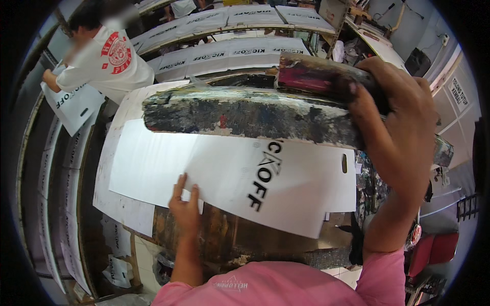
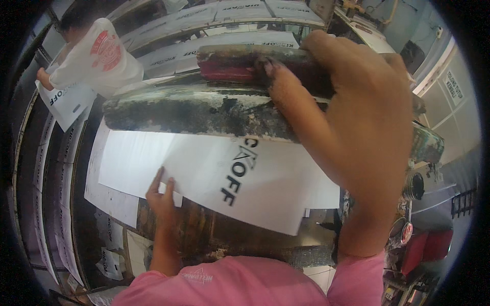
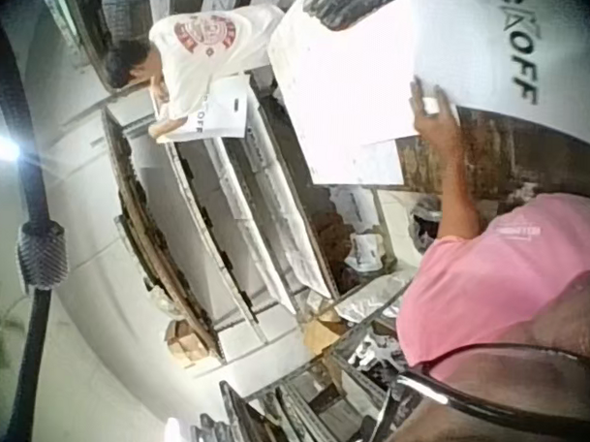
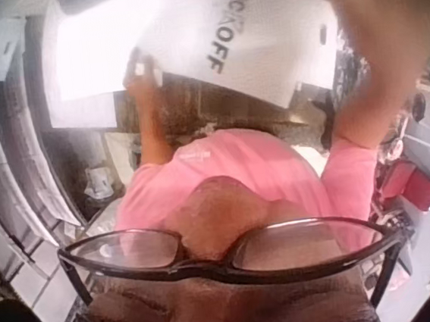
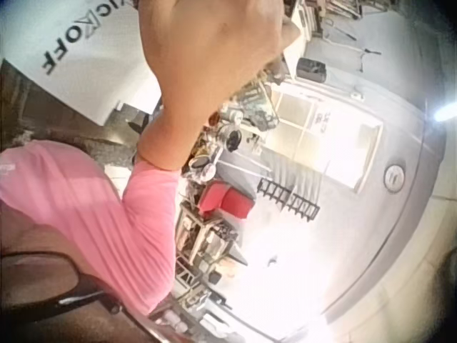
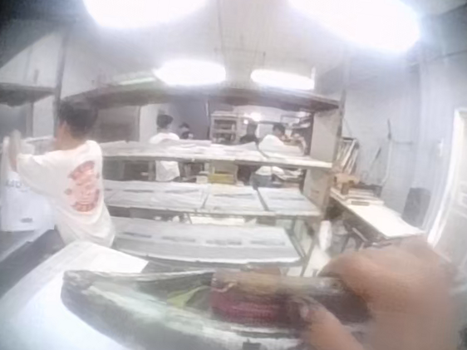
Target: The person is screen printing black logos onto white plastic bags by placing them one by one on a flat surface, lowering a screen over them, and dragging ink across the screen with a squeegee.
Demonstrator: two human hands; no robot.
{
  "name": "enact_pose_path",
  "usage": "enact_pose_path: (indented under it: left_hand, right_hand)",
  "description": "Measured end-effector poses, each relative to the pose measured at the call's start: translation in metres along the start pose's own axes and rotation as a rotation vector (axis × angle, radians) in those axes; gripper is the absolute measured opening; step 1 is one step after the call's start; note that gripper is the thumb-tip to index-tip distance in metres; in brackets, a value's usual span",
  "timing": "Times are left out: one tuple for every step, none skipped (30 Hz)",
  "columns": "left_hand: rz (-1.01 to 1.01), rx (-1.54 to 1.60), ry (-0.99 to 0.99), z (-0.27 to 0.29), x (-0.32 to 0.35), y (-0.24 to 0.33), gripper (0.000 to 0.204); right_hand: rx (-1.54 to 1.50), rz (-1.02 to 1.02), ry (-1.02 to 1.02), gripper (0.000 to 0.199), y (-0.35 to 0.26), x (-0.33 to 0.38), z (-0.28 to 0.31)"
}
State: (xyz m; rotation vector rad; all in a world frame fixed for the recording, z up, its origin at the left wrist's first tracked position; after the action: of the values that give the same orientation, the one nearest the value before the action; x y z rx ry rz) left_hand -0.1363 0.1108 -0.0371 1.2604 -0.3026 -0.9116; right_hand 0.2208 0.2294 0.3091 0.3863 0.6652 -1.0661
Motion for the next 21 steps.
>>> enact_pose_path:
  left_hand:
    - [0.033, 0.069, 0.025, 0.017, -0.007, -0.022, 0.048]
    - [0.025, -0.076, 0.038, 0.037, -0.019, -0.042, 0.051]
    - [-0.011, -0.151, 0.038, 0.058, -0.030, -0.060, 0.054]
    - [0.013, -0.183, 0.071, 0.081, -0.043, -0.084, 0.055]
    - [0.040, -0.213, 0.101, 0.103, -0.056, -0.107, 0.055]
    - [-0.044, -0.313, 0.114, 0.123, -0.076, -0.117, 0.055]
    - [-0.115, -0.429, 0.125, 0.140, -0.093, -0.123, 0.055]
    - [-0.064, -0.448, 0.110, 0.157, -0.108, -0.133, 0.054]
    - [-0.073, -0.562, 0.078, 0.168, -0.126, -0.128, 0.059]
    - [-0.184, -0.690, 0.145, 0.169, -0.129, -0.107, 0.062]
    - [-0.228, -0.833, 0.212, 0.168, -0.135, -0.080, 0.065]
    - [-0.183, -0.979, 0.253, 0.165, -0.136, -0.051, 0.069]
    - [-0.275, -0.645, 0.114, 0.141, -0.134, -0.016, 0.082]
    - [-0.313, -0.316, -0.044, 0.107, -0.114, 0.017, 0.097]
    - [-0.122, 0.039, -0.265, 0.068, -0.084, 0.032, 0.110]
    - [-0.043, 0.452, -0.492, 0.027, -0.043, 0.063, 0.125]
    - [0.043, 0.629, -0.541, 0.006, -0.011, 0.085, 0.131]
    - [0.051, 0.857, -0.605, -0.010, 0.016, 0.109, 0.137]
    - [0.089, 0.805, -0.513, -0.019, 0.035, 0.111, 0.137]
    - [0.055, 0.772, -0.439, -0.020, 0.048, 0.112, 0.137]
    - [0.019, 0.552, -0.436, -0.021, 0.056, 0.104, 0.125]
  right_hand:
    - [-0.004, 0.006, 0.006, 0.034, -0.001, 0.002, 0.000]
    - [-0.008, 0.012, 0.012, 0.034, -0.003, 0.004, 0.001]
    - [-0.022, 0.021, 0.020, 0.035, -0.004, 0.006, 0.001]
    - [-0.028, 0.007, 0.018, 0.035, -0.003, 0.008, 0.000]
    - [-0.038, 0.039, 0.052, 0.038, -0.005, 0.012, 0.003]
    - [-0.047, 0.052, 0.057, 0.039, -0.007, 0.014, 0.002]
    - [-0.064, 0.055, 0.080, 0.040, -0.006, 0.018, 0.004]
    - [-0.079, 0.057, 0.092, 0.041, -0.006, 0.020, 0.004]
    - [-0.092, 0.054, 0.103, 0.043, -0.005, 0.022, 0.005]
    - [-0.105, 0.052, 0.099, 0.046, -0.005, 0.025, 0.005]
    - [-0.093, 0.041, 0.101, 0.049, -0.005, 0.026, 0.005]
    - [-0.082, 0.034, 0.095, 0.053, -0.006, 0.031, 0.004]
    - [-0.087, 0.050, 0.125, 0.057, -0.011, 0.034, 0.006]
    - [-0.075, 0.026, 0.078, 0.062, -0.011, 0.040, 0.002]
    - [-0.081, 0.032, 0.079, 0.067, -0.016, 0.049, 0.003]
    - [-0.083, 0.024, 0.038, 0.072, -0.018, 0.060, -0.002]
    - [-0.020, 0.020, -0.062, 0.081, -0.022, 0.077, -0.012]
    - [0.018, 0.037, -0.127, 0.083, -0.027, 0.097, -0.022]
    - [-0.023, 0.060, -0.255, 0.080, -0.028, 0.120, -0.034]
    - [-0.075, 0.131, -0.374, 0.073, -0.028, 0.142, -0.048]
    - [-0.123, 0.177, -0.494, 0.066, -0.022, 0.161, -0.066]
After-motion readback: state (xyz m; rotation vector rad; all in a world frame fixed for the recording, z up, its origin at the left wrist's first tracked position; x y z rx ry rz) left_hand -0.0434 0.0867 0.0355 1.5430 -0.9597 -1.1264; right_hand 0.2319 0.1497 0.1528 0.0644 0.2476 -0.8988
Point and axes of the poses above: each hand's wrist, its own x-axis away from the middle knuckle, its own z-axis out of the back of the hand, y = z × x, the point moved 9 cm from there along -x, towards the middle knuckle, and after that the axes turned 4 degrees about -z, right-handed, at the moved point
